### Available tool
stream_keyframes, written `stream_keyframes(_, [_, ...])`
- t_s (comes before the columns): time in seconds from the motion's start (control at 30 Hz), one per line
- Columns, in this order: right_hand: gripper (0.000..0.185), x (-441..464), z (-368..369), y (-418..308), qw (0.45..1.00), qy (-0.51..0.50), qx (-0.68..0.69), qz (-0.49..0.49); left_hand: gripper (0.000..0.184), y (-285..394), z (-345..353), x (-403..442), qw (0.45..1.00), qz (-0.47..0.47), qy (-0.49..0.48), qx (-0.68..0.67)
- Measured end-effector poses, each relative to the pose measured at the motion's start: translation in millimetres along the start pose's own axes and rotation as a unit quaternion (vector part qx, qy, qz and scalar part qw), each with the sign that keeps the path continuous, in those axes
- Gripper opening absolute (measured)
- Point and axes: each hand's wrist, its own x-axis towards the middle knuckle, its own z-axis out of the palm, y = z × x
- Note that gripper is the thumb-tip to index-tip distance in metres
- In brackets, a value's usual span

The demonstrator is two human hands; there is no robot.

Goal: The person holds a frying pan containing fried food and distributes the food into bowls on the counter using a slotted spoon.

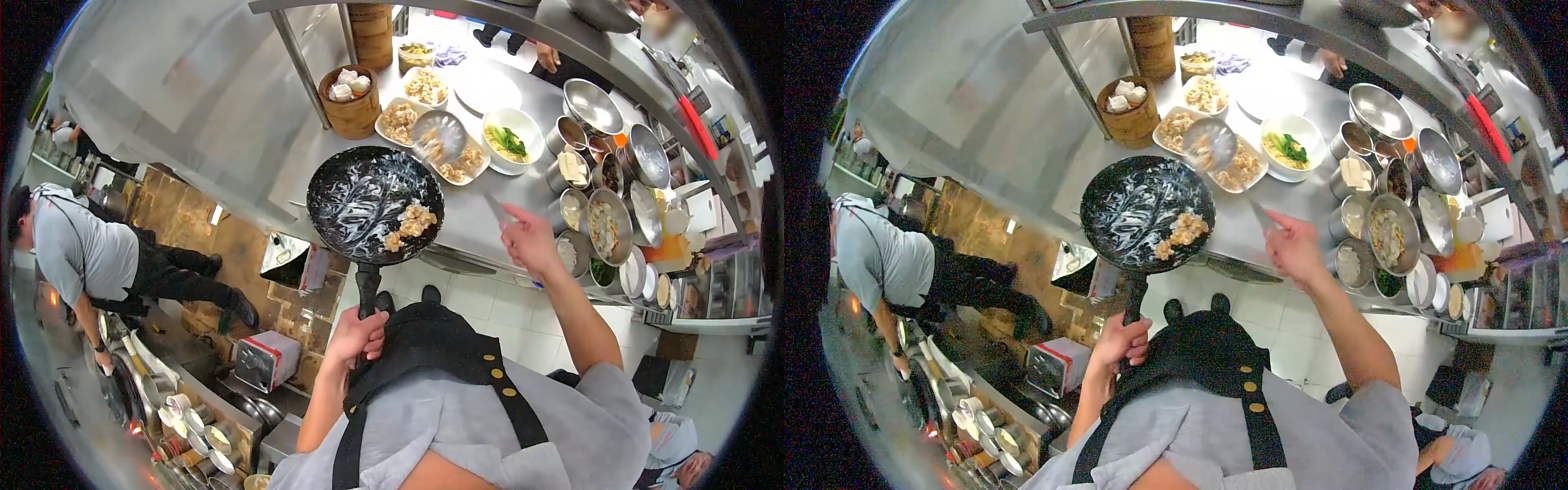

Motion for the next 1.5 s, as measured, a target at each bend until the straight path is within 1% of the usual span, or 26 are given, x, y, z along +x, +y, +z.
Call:
stream_keyframes(0.03, [0.047, 15.7, -8.7, 7.3, 0.993, 0.05, -0.086, -0.065, 0.018, 0.8, -0.6, -0.2, 1.0, -0.004, 0.006, 0.005])
stream_keyframes(0.07, [0.045, 30.1, -17.9, 14.8, 0.972, 0.099, -0.171, -0.13, 0.018, 1.9, -1.1, 0.2, 1.0, -0.006, 0.011, 0.011])
stream_keyframes(0.1, [0.045, 43.8, -28.4, 23.6, 0.971, 0.099, -0.171, -0.132, 0.018, 2.3, -2.3, -0.1, 1.0, -0.005, 0.01, 0.011])
stream_keyframes(0.17, [0.042, 63.6, -47.1, 34.9, 0.918, 0.146, -0.296, -0.22, 0.018, 2.7, -4.0, 0.2, 1.0, -0.005, 0.007, 0.026])
stream_keyframes(0.2, [0.042, 62.8, -50.3, 35.6, 0.918, 0.146, -0.295, -0.221, 0.018, 2.6, -3.5, -0.4, 1.0, -0.004, 0.007, 0.026])
stream_keyframes(0.27, [0.041, 58.0, -53.1, 40.4, 0.871, 0.13, -0.391, -0.267, 0.019, 2.6, -1.8, -1.2, 0.999, -0.005, 0.027, 0.035])
stream_keyframes(0.3, [0.041, 57.5, -50.9, 46.1, 0.871, 0.13, -0.391, -0.266, 0.019, 2.6, -1.0, -0.2, 0.999, -0.007, 0.026, 0.035])
stream_keyframes(0.37, [0.041, 58.8, -39.5, 59.6, 0.787, 0.152, -0.502, -0.325, 0.02, 2.1, -1.1, 0.6, 0.999, -0.005, 0.034, 0.024])
stream_keyframes(0.4, [0.041, 57.9, -37.4, 59.8, 0.786, 0.153, -0.503, -0.325, 0.02, 2.0, -1.8, 1.2, 0.999, -0.005, 0.033, 0.024])
stream_keyframes(0.47, [0.042, 54.7, -34.7, 61.7, 0.739, 0.173, -0.524, -0.386, 0.021, -0.1, -4.9, 1.5, 1.0, -0.005, 0.021, 0.02])
stream_keyframes(0.5, [0.042, 49.0, -34.9, 61.7, 0.739, 0.175, -0.523, -0.386, 0.021, 0.0, -5.9, 2.1, 1.0, -0.004, 0.021, 0.022])
stream_keyframes(0.57, [0.045, 26.4, -35.6, 62.6, 0.77, 0.143, -0.509, -0.358, 0.021, -1.3, -6.9, 2.0, 0.999, -0.006, 0.023, 0.027])
stream_keyframes(0.7, [0.045, -3.5, -31.5, 69.5, 0.785, 0.119, -0.489, -0.361, 0.021, -1.4, -5.5, 0.7, 0.999, -0.003, 0.034, 0.022])
stream_keyframes(0.77, [0.047, -6.9, -28.4, 69.9, 0.804, 0.104, -0.469, -0.351, 0.02, -2.8, -7.8, 3.0, 0.999, -0.014, 0.031, 0.019])
stream_keyframes(0.8, [0.047, 3.5, -28.4, 72.0, 0.804, 0.105, -0.469, -0.35, 0.02, -2.8, -9.4, 5.8, 0.999, -0.015, 0.03, 0.02])
stream_keyframes(0.87, [0.049, 38.2, -29.3, 82.9, 0.747, 0.106, -0.522, -0.398, 0.02, -5.3, -14.0, 9.0, 0.999, -0.022, 0.022, 0.025])
stream_keyframes(0.9, [0.049, 47.1, -30.4, 84.3, 0.748, 0.109, -0.522, -0.396, 0.02, -6.1, -14.2, 7.6, 0.999, -0.023, 0.02, 0.027])
stream_keyframes(0.97, [0.05, 64.4, -30.0, 78.6, 0.748, 0.147, -0.499, -0.412, 0.02, -3.2, -13.5, 5.1, 0.999, -0.02, 0.025, 0.024])
stream_keyframes(1.0, [0.05, 62.8, -28.6, 76.5, 0.747, 0.147, -0.499, -0.413, 0.02, -2.6, -11.9, 2.7, 0.999, -0.018, 0.025, 0.024])
stream_keyframes(1.07, [0.048, 54.4, -27.3, 75.0, 0.766, 0.125, -0.479, -0.411, 0.019, -2.3, -8.8, -0.2, 0.998, -0.024, 0.035, 0.039])
stream_keyframes(1.17, [0.05, 77.2, -32.2, 86.4, 0.768, 0.124, -0.476, -0.409, 0.02, -10.3, -13.3, 2.2, 0.999, -0.027, 0.031, 0.031])
stream_keyframes(1.3, [0.049, 75.0, -35.7, 78.4, 0.771, 0.16, -0.467, -0.402, 0.021, -3.7, -7.8, -0.3, 0.999, -0.022, 0.031, 0.039])
stream_keyframes(1.37, [0.051, 83.5, -46.4, 89.4, 0.726, 0.151, -0.525, -0.418, 0.021, -7.5, -14.3, 7.2, 0.999, -0.023, 0.018, 0.032])
stream_keyframes(1.43, [0.05, 66.5, -45.7, 81.9, 0.736, 0.148, -0.506, -0.425, 0.021, -7.9, -16.7, 8.7, 1.0, -0.02, 0.013, 0.014])
stream_keyframes(1.5, [0.049, 36.4, -34.5, 58.6, 0.747, 0.126, -0.487, -0.435, 0.021, -4.8, -13.0, 5.9, 1.0, -0.007, 0.01, 0.007])
